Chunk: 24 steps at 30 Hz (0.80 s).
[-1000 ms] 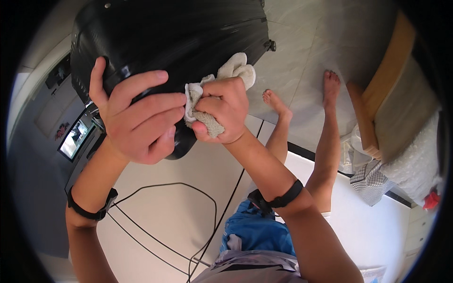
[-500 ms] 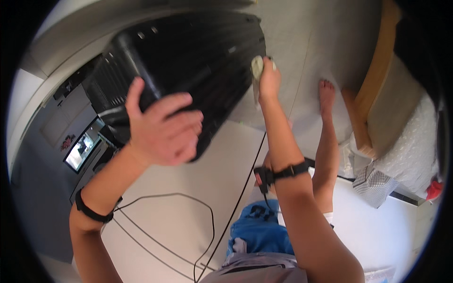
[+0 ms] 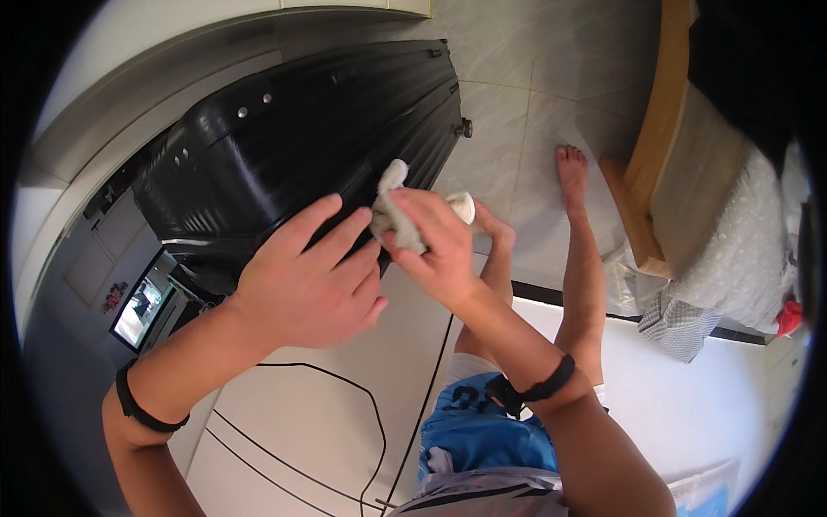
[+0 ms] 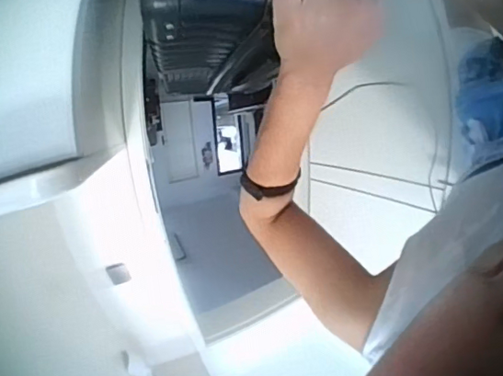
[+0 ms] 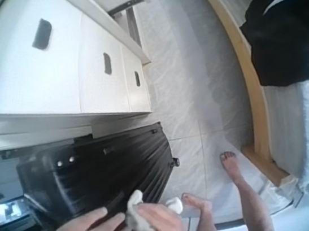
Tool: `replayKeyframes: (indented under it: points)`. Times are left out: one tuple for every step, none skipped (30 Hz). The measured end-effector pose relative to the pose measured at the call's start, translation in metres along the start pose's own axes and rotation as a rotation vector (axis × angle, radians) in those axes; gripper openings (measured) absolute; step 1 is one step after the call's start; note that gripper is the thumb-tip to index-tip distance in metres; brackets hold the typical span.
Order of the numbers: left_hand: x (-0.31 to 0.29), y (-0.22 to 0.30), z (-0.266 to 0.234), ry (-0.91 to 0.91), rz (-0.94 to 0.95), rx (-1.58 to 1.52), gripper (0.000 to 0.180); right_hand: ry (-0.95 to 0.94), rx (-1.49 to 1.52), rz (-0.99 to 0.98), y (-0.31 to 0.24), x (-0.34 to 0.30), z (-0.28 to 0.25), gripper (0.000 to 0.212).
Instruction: The person wipes the exterior of a black suitcase with a white cloth. They clean the top, sides, and handle areas, rotating the suitcase to reach different surfaces.
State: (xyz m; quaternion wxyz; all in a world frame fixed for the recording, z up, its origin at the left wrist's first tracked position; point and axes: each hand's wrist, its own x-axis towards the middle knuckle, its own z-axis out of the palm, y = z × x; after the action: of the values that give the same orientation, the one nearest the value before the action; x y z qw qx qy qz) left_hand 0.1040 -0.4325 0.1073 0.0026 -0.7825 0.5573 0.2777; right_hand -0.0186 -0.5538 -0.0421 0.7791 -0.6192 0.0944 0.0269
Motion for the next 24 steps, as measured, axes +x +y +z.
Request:
replayKeyframes:
  points:
    - [-0.001,-0.003,0.003,0.043,0.041,-0.016,0.024,-0.003,-0.069,-0.013,0.011,0.002,0.006,0.058]
    - [-0.002,-0.006,0.005,0.125,0.087,-0.069,0.02,0.026,-0.133,-0.103,0.023,0.004,0.014,0.058]
    - [-0.002,-0.008,0.007,0.181,0.107,-0.065,0.016,0.083,-0.177,-0.226,0.036,0.007,0.02,0.058]
    - [-0.002,-0.01,0.008,0.203,0.116,-0.096,0.015,0.115,-0.131,-0.216,0.052,0.012,0.023,0.057]
    - [-0.002,-0.012,0.007,0.221,0.122,-0.128,0.015,0.139,-0.173,-0.179,0.066,0.018,0.025,0.055]
    - [-0.001,-0.013,0.007,0.255,0.103,-0.114,0.017,0.136,-0.123,-0.145,0.079,0.022,0.028,0.053]
    - [-0.001,-0.015,0.005,0.226,0.102,-0.118,0.017,0.141,-0.076,-0.098,0.089,0.026,0.03,0.052]
    - [-0.001,-0.017,0.003,0.192,0.107,-0.111,0.018,0.135,-0.042,-0.12,0.097,0.028,0.031,0.05]
    - [-0.001,-0.019,0.001,0.185,0.105,-0.106,0.019,0.158,-0.012,-0.097,0.106,0.031,0.031,0.051]
    - [-0.001,-0.02,0.0,0.144,0.104,-0.082,0.019,0.163,0.005,-0.063,0.113,0.032,0.031,0.051]
    - [-0.001,-0.02,-0.001,0.136,0.109,-0.074,0.019,0.155,0.017,-0.038,0.121,0.033,0.031,0.051]
    - [-0.001,-0.021,-0.001,0.135,0.111,-0.064,0.019,0.166,-0.024,-0.017,0.13,0.035,0.029,0.051]
    - [-0.001,-0.021,-0.001,0.123,0.111,-0.054,0.019,0.188,-0.047,0.032,0.14,0.036,0.028,0.048]
    - [-0.001,-0.021,-0.001,0.122,0.119,-0.067,0.019,0.195,-0.062,0.091,0.152,0.037,0.025,0.047]
    - [-0.001,-0.022,-0.001,0.108,0.124,-0.078,0.02,0.208,-0.066,0.151,0.165,0.039,0.023,0.047]
    - [-0.001,-0.023,-0.001,0.096,0.13,-0.094,0.02,0.234,-0.092,0.21,0.18,0.041,0.021,0.045]
    - [-0.001,-0.023,-0.002,0.093,0.14,-0.092,0.021,0.263,-0.061,0.251,0.197,0.042,0.019,0.042]
    - [-0.001,-0.025,-0.002,0.087,0.151,-0.1,0.022,0.259,-0.069,0.258,0.215,0.044,0.015,0.042]
    - [-0.003,-0.025,-0.003,0.072,0.154,-0.117,0.023,0.26,-0.066,0.264,0.233,0.044,0.012,0.042]
    - [-0.004,-0.027,-0.005,0.026,0.171,-0.125,0.026,0.239,-0.065,0.283,0.254,0.047,0.007,0.042]
    - [-0.005,-0.027,-0.006,0.002,0.177,-0.104,0.028,0.219,-0.093,0.343,0.274,0.05,0.0,0.045]
    - [-0.007,-0.028,-0.006,-0.024,0.192,-0.085,0.032,0.227,-0.108,0.482,0.295,0.056,-0.006,0.048]
    - [-0.008,-0.028,-0.007,-0.018,0.205,-0.084,0.036,0.231,-0.122,0.682,0.315,0.064,-0.01,0.052]
    - [-0.009,-0.029,-0.007,-0.032,0.206,-0.068,0.037,0.218,-0.162,0.673,0.331,0.072,-0.018,0.056]
